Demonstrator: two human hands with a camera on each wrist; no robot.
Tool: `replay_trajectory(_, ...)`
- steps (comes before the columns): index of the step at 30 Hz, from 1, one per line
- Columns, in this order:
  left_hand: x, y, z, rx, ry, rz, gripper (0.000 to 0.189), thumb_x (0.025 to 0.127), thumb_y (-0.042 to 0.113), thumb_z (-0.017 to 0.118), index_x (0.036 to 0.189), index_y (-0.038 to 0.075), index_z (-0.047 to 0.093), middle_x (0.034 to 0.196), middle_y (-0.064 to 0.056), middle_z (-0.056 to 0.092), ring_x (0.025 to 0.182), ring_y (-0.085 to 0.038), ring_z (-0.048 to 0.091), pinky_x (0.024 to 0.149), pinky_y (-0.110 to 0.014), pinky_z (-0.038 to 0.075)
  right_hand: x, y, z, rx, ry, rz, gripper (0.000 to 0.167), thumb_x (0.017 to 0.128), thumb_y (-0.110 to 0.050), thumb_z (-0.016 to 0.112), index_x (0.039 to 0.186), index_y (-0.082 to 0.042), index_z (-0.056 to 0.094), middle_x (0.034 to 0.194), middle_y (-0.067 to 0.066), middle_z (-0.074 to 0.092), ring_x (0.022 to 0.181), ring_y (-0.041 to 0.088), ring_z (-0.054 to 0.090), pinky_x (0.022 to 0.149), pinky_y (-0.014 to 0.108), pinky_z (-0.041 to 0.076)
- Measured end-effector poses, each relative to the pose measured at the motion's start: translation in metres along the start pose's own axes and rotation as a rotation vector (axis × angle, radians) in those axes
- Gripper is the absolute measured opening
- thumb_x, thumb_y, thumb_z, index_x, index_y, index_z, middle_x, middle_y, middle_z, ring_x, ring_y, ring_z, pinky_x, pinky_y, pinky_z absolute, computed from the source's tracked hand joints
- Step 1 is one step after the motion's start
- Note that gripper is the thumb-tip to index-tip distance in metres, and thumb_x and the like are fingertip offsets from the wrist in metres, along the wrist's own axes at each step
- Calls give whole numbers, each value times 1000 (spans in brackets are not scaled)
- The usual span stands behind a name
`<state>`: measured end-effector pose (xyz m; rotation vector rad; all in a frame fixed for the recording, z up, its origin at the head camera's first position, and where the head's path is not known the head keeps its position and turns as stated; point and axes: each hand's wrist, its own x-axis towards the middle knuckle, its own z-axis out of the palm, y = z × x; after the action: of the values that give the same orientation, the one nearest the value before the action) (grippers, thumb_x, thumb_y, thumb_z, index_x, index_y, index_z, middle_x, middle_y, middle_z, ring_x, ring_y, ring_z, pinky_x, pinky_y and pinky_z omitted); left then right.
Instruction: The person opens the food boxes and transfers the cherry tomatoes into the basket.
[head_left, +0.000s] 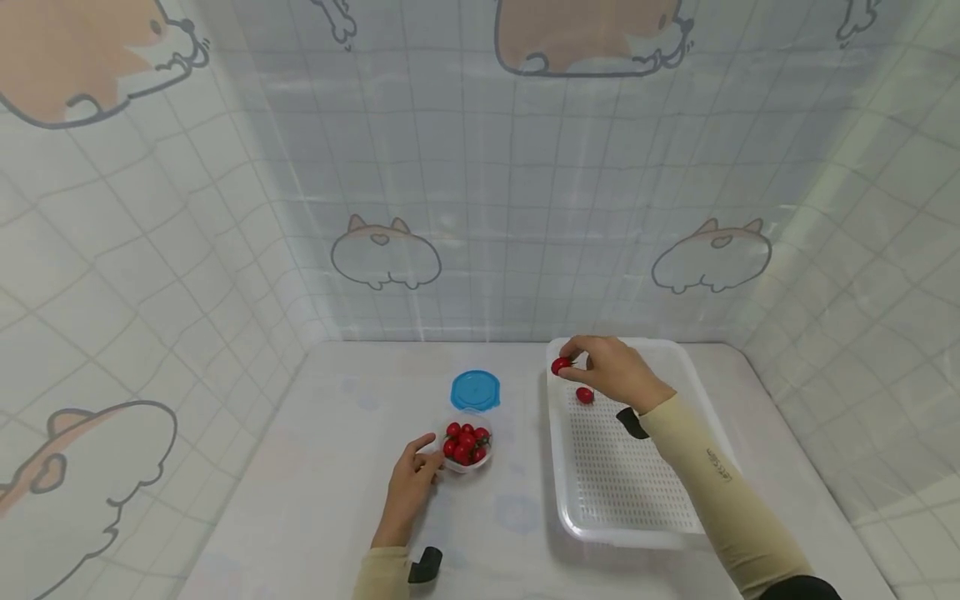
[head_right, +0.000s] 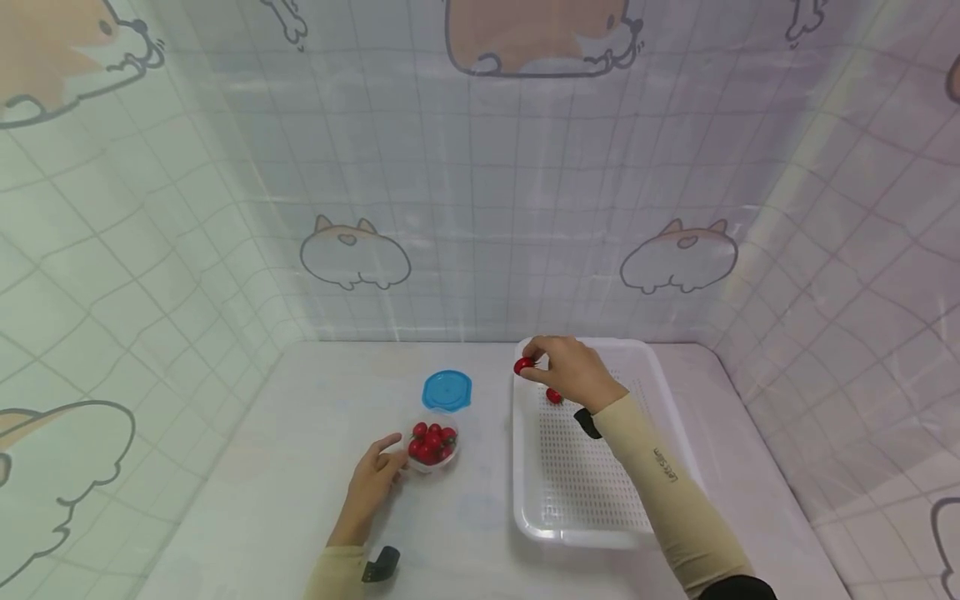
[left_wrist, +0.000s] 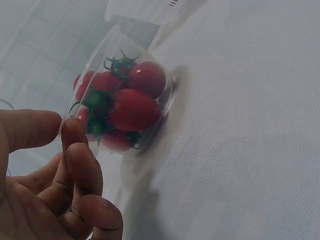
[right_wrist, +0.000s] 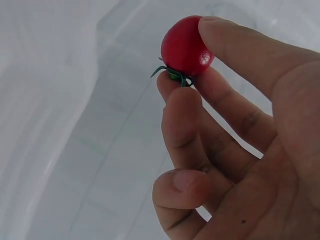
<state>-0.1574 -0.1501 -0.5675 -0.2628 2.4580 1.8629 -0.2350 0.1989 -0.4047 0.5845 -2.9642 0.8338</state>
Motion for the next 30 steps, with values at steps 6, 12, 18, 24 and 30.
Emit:
replay_trajectory(6, 0, 1, 0, 6, 3, 4, 43, 102, 23, 62, 142, 9, 53, 92, -8, 70, 79, -24, 58, 68, -29, 47, -4, 27, -5, -7, 47, 67, 28, 91, -34, 77, 113, -17, 72, 109, -2, 72, 78, 17, 58, 68, 36, 49)
replay_trajectory(12, 0, 2, 0, 5, -2, 4, 44, 102, 22, 61, 142, 9, 52, 94, -9, 70, 80, -24, 58, 68, -28, 46, -7, 55, -1, -26, 52, 116, 29, 92, -32, 77, 113, -13, 71, 108, 2, 72, 84, 20, 59, 73, 40, 50)
replay_trajectory(18, 0, 1, 0, 10, -5, 14, 44, 102, 21, 61, 142, 8, 52, 93, -8, 70, 78, -23, 58, 67, -28, 45, -7, 80, 8, -47, 9, 159, 30, 94, -31, 75, 114, -10, 70, 110, 5, 71, 91, 23, 62, 81, 46, 52)
replay_trajectory(24, -1, 1, 0, 5, -1, 16, 43, 102, 20, 61, 142, 7, 52, 93, -8, 70, 78, -23, 58, 67, -28, 45, -2, 99, 23, -94, -31, 201, 28, 91, -27, 78, 110, -8, 69, 105, 6, 71, 94, 25, 64, 87, 50, 52)
replay_trajectory(30, -1, 1, 0, -1, -7, 11, 44, 101, 21, 62, 142, 7, 52, 93, -8, 70, 78, -23, 58, 69, -30, 46, 4, 114, 39, -187, -80, 249, 26, 89, -25, 80, 105, -8, 69, 100, 5, 71, 88, 23, 64, 83, 49, 53)
